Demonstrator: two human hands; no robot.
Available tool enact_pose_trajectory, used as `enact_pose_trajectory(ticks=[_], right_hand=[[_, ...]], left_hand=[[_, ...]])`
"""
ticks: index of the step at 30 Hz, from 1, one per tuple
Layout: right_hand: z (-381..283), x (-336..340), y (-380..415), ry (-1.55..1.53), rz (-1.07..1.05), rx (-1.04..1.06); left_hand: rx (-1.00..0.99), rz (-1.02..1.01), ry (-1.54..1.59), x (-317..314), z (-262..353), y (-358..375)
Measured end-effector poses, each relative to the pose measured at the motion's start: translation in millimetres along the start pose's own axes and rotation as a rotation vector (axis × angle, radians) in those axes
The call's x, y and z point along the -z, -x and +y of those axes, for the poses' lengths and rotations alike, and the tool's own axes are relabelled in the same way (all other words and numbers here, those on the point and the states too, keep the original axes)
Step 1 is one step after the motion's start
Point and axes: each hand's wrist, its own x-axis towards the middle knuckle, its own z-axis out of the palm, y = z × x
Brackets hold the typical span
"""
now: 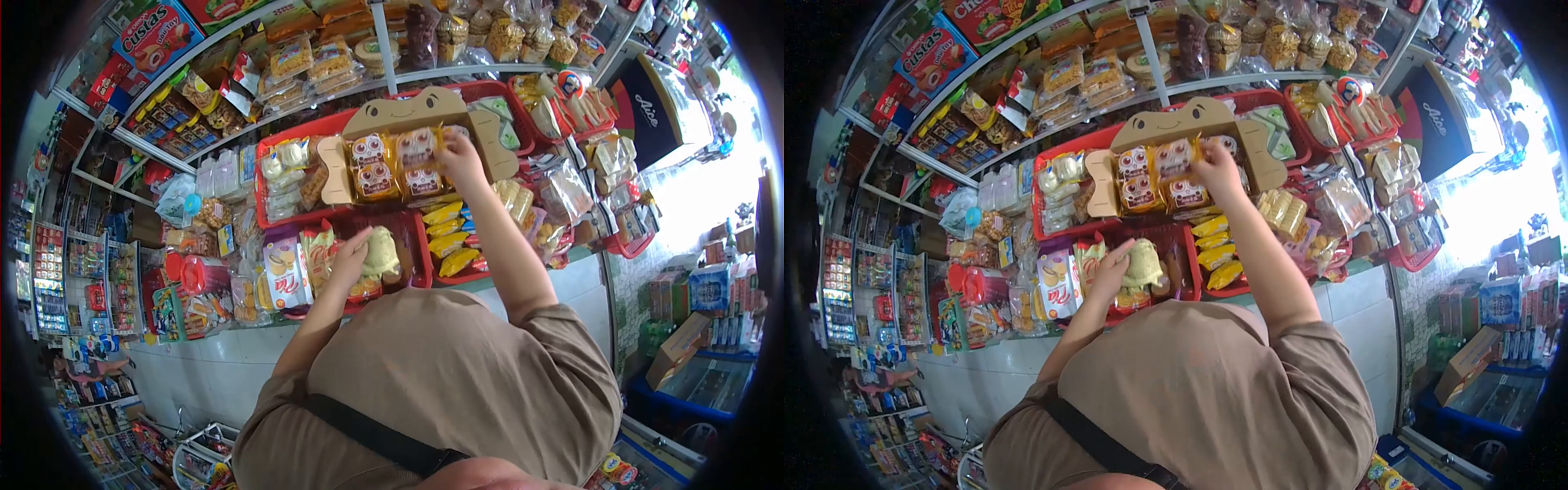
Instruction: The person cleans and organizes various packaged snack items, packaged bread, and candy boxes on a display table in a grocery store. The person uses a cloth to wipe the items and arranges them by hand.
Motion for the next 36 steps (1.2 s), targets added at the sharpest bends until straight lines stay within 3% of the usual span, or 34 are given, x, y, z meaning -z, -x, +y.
enact_pose_trajectory(ticks=[1,4,5,6,8,10,13,15,16,17,20,21,23,26,28,30,32,33,34,36], right_hand=[[-15,-8,24,-0.210,-0.050,-0.046],[-3,-9,61,-0.131,-0.278,-0.085],[-4,-15,81,-0.214,-0.315,-0.123],[-4,-17,92,-0.002,-0.363,-0.151],[20,-19,108,0.028,-0.484,-0.111],[28,-17,118,-0.017,-0.506,-0.175],[35,-7,112,-0.508,-0.414,-0.395],[25,-10,115,-0.054,-0.487,-0.151],[16,-12,118,0.174,-0.510,-0.024],[12,-11,118,0.154,-0.630,-0.111],[10,-26,132,0.277,-0.632,0.018],[30,-26,128,0.218,-0.523,0.108],[39,-22,124,0.127,-0.516,0.028],[34,-21,119,0.144,-0.400,0.039],[34,-15,112,0.265,-0.235,0.061],[30,-4,106,0.104,-0.134,0.097],[8,0,109,-0.007,-0.084,0.088],[6,3,108,0.197,-0.154,0.209],[-2,4,112,0.295,-0.274,0.197],[11,-8,116,0.448,-0.418,0.281]], left_hand=[[0.078,-0.083,0.154,-3,6,2],[0.331,-0.141,0.893,-15,53,6],[0.376,-0.132,0.868,-18,74,9],[0.313,-0.231,0.995,-16,70,8],[0.183,-0.309,0.929,-22,70,5],[0.314,-0.181,0.875,-23,71,2],[0.299,-0.063,0.986,-21,79,3],[0.264,-0.066,1.232,-22,91,6],[0.272,-0.068,1.241,-23,91,5],[0.282,-0.072,1.249,-25,89,5],[0.345,-0.143,1.089,-29,83,6],[0.357,-0.185,0.976,-29,78,4],[0.292,-0.245,0.807,-29,77,3],[0.136,-0.331,0.854,-32,98,4],[0.063,-0.228,0.837,-31,98,2],[-0.010,-0.123,0.795,-19,93,-3],[0.054,-0.087,0.886,-8,102,-1],[0.076,-0.066,0.851,-5,99,-1],[0.098,-0.041,0.815,-4,97,-1],[0.003,-0.179,0.821,-15,98,1]])
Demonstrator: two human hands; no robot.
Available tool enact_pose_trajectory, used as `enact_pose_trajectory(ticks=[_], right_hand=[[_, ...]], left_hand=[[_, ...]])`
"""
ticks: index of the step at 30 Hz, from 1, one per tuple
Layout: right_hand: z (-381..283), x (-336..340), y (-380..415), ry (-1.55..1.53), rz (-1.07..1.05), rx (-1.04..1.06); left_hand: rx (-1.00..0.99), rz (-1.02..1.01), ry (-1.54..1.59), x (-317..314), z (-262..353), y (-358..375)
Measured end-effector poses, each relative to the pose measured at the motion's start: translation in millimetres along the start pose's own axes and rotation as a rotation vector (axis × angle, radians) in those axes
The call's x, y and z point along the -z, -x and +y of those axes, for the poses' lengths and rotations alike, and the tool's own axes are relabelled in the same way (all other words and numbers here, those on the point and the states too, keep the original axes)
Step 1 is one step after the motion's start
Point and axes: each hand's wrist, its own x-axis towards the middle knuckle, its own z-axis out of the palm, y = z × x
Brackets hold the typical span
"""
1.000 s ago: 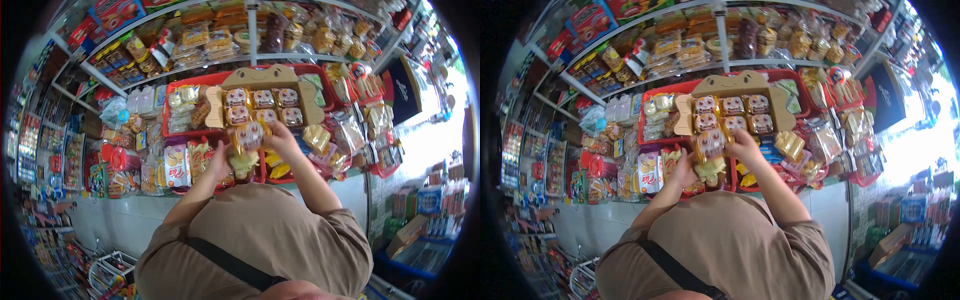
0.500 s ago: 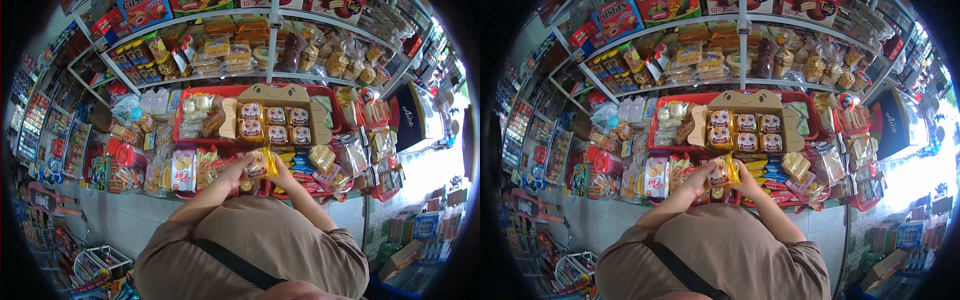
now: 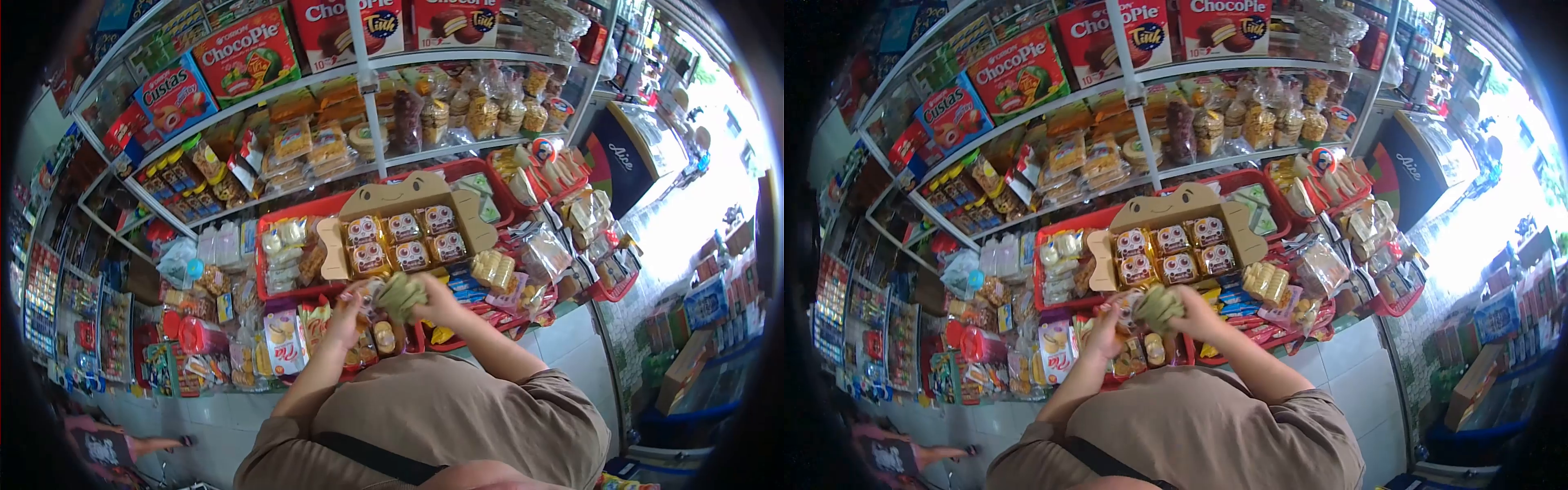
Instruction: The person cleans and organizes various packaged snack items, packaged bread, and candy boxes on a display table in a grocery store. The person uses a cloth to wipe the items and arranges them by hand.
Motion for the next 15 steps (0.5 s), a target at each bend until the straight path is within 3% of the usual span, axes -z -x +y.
enact_pose_trajectory(ticks=[1,2,3,7,11,14,15], right_hand=[[-16,-11,1,0.180,0.020,0.021],[-32,-23,3,0.359,0.037,0.041],[-34,-34,7,0.395,0.123,0.025],[-37,-44,9,0.433,-0.174,0.108],[-53,-30,-1,0.540,-0.092,-0.055],[-35,-21,-6,0.551,0.239,-0.076],[-41,-14,-9,0.508,0.240,-0.188]], left_hand=[[-0.098,-0.069,-0.224,6,-16,-8],[-0.151,0.020,-0.473,11,-34,-8],[-0.110,0.035,-0.349,1,-37,-7],[-0.013,0.036,-0.071,-16,-23,1],[-0.041,0.052,-0.135,-14,-26,-3],[-0.167,-0.037,-0.146,-16,-26,-7],[-0.148,-0.046,-0.128,-18,-24,-4]])
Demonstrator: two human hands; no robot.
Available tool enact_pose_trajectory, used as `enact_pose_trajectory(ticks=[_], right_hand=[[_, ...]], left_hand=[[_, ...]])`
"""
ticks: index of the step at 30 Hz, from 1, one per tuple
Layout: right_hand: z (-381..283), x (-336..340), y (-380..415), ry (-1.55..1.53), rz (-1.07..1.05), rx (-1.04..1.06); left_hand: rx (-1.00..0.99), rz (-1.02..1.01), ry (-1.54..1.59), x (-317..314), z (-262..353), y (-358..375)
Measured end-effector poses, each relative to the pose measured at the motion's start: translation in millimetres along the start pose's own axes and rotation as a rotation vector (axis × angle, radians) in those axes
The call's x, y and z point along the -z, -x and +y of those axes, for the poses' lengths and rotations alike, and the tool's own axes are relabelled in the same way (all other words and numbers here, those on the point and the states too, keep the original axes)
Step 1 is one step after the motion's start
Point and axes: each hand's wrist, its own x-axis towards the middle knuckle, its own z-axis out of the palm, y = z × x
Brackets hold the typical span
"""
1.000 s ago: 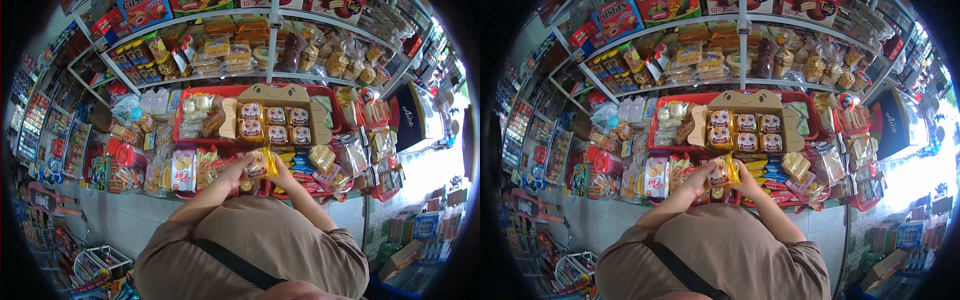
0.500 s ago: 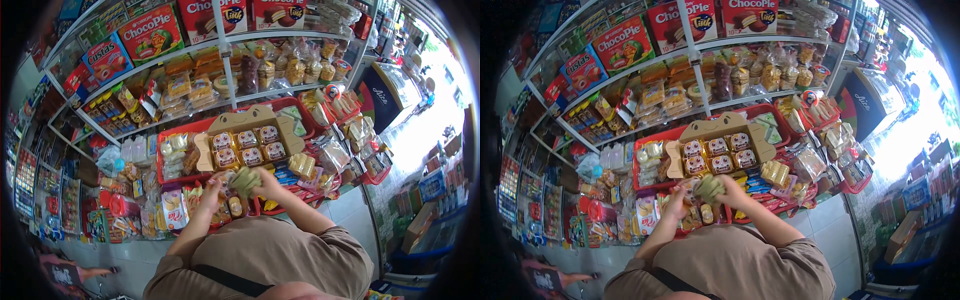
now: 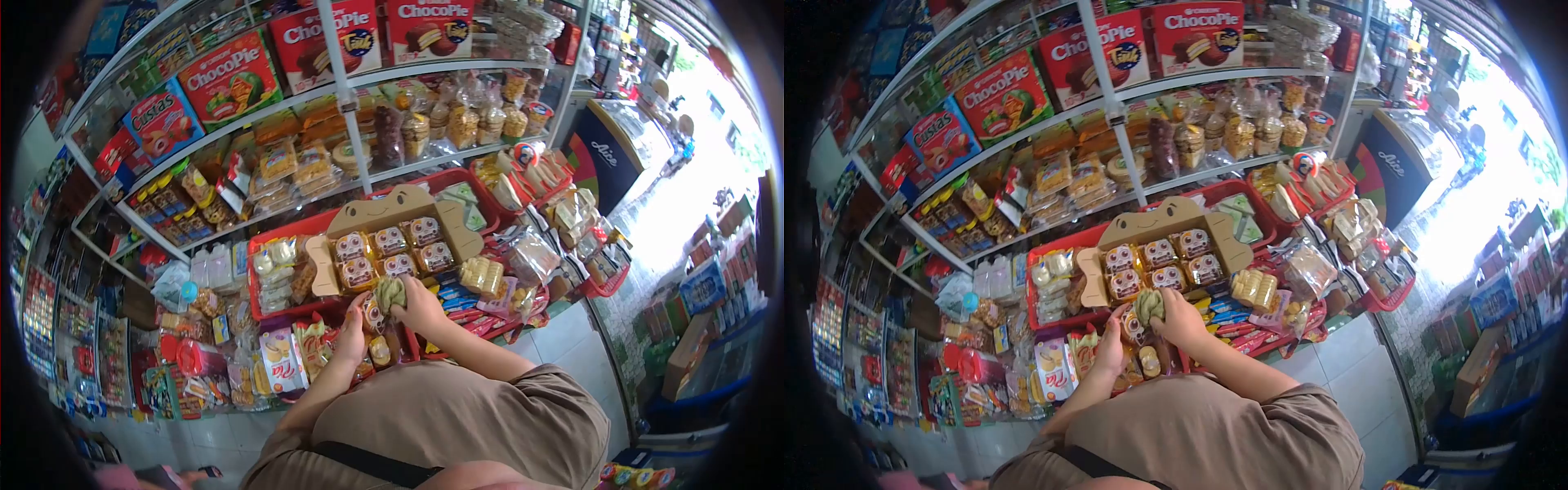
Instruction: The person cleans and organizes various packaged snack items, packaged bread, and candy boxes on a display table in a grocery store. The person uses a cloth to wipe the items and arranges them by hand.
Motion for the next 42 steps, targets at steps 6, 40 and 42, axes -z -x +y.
enact_pose_trajectory(ticks=[6,40,42], right_hand=[[-14,-6,11,-0.025,-0.203,0.279],[-12,-7,-1,-0.015,-0.389,0.299],[-23,-1,4,0.102,-0.470,0.294]], left_hand=[[0.123,0.091,-0.072,-22,18,4],[0.047,0.150,-0.171,13,3,8],[0.003,0.221,0.086,9,6,5]])
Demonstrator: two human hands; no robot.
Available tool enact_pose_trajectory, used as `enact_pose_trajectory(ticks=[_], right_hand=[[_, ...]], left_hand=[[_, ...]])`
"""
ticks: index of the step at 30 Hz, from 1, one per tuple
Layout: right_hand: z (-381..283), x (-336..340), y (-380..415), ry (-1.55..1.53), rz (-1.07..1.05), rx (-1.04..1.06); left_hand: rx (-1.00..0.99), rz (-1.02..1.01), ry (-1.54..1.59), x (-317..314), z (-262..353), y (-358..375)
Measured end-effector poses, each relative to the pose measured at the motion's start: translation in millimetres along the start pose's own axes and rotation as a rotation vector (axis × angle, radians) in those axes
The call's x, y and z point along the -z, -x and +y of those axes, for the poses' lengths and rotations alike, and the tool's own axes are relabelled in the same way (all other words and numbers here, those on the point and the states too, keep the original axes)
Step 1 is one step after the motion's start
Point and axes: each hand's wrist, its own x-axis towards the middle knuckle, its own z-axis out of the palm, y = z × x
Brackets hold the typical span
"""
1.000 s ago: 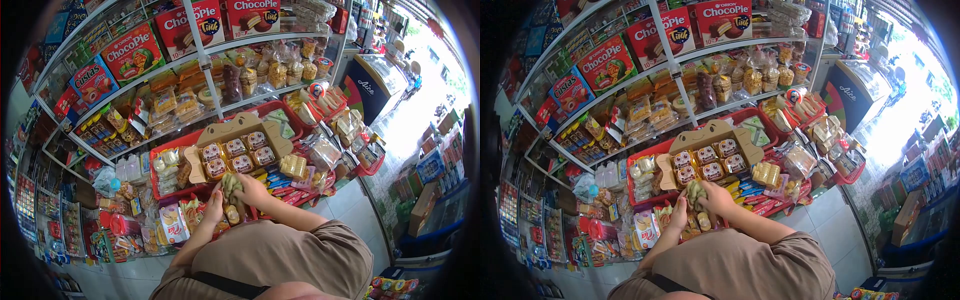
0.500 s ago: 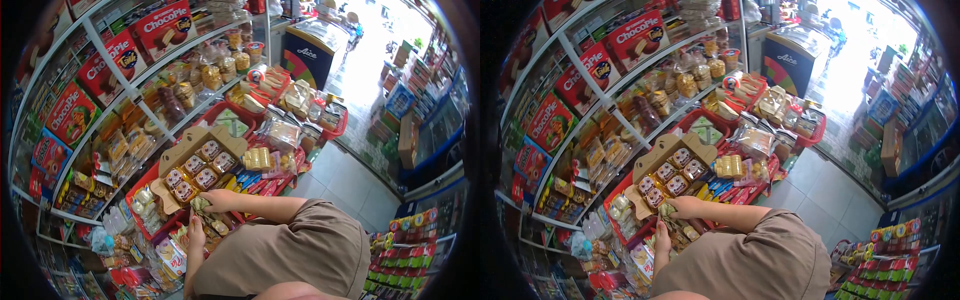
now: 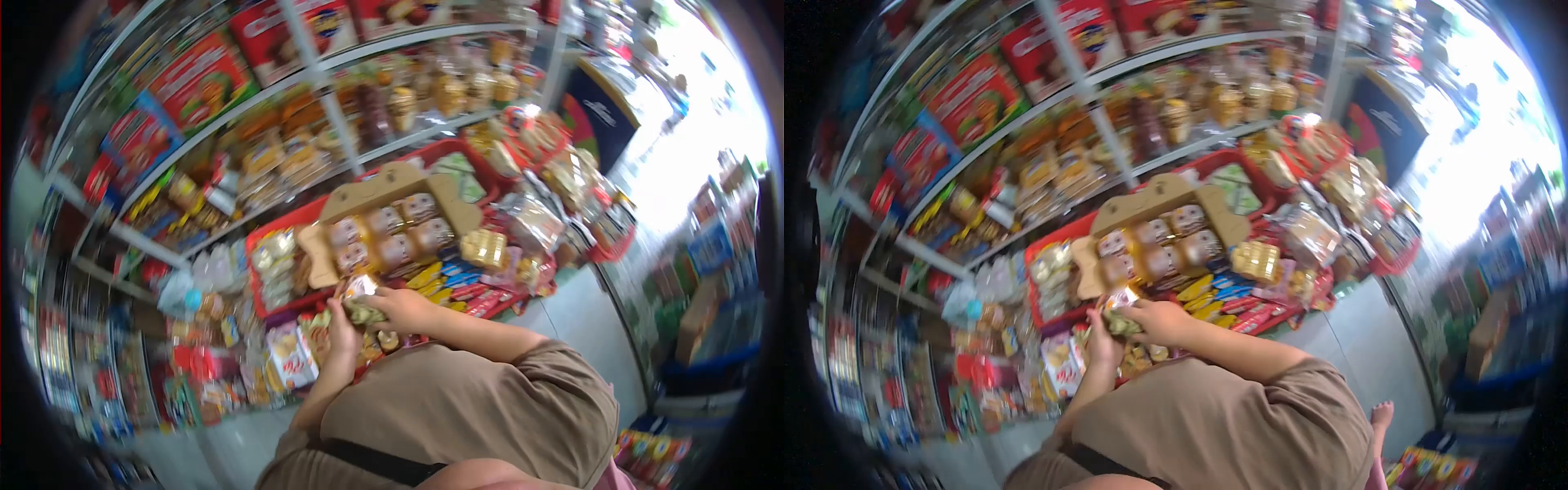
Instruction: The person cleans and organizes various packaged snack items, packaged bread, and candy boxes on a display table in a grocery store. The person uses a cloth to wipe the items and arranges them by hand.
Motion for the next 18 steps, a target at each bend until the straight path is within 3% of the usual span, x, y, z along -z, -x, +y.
enact_pose_trajectory(ticks=[6,8,10,13,15,17,18], right_hand=[[22,-8,-9,-0.025,0.281,-0.165],[24,-7,-13,-0.060,0.339,-0.197],[17,-13,-14,-0.044,0.329,-0.064],[-4,-18,-8,-0.030,0.180,0.095],[-18,-18,-5,-0.012,0.059,0.095],[-11,-21,-8,0.036,0.082,0.109],[-6,-24,-10,0.058,0.094,0.114]], left_hand=[[0.008,-0.063,0.153,-4,21,-1],[0.004,-0.174,0.094,-3,25,-2],[-0.060,-0.264,-0.045,1,19,-6],[0.003,-0.063,-0.297,1,10,0],[0.032,-0.067,-0.250,7,6,4],[-0.038,-0.047,-0.271,27,-12,-3],[0.028,-0.011,-0.219,28,-10,0]])
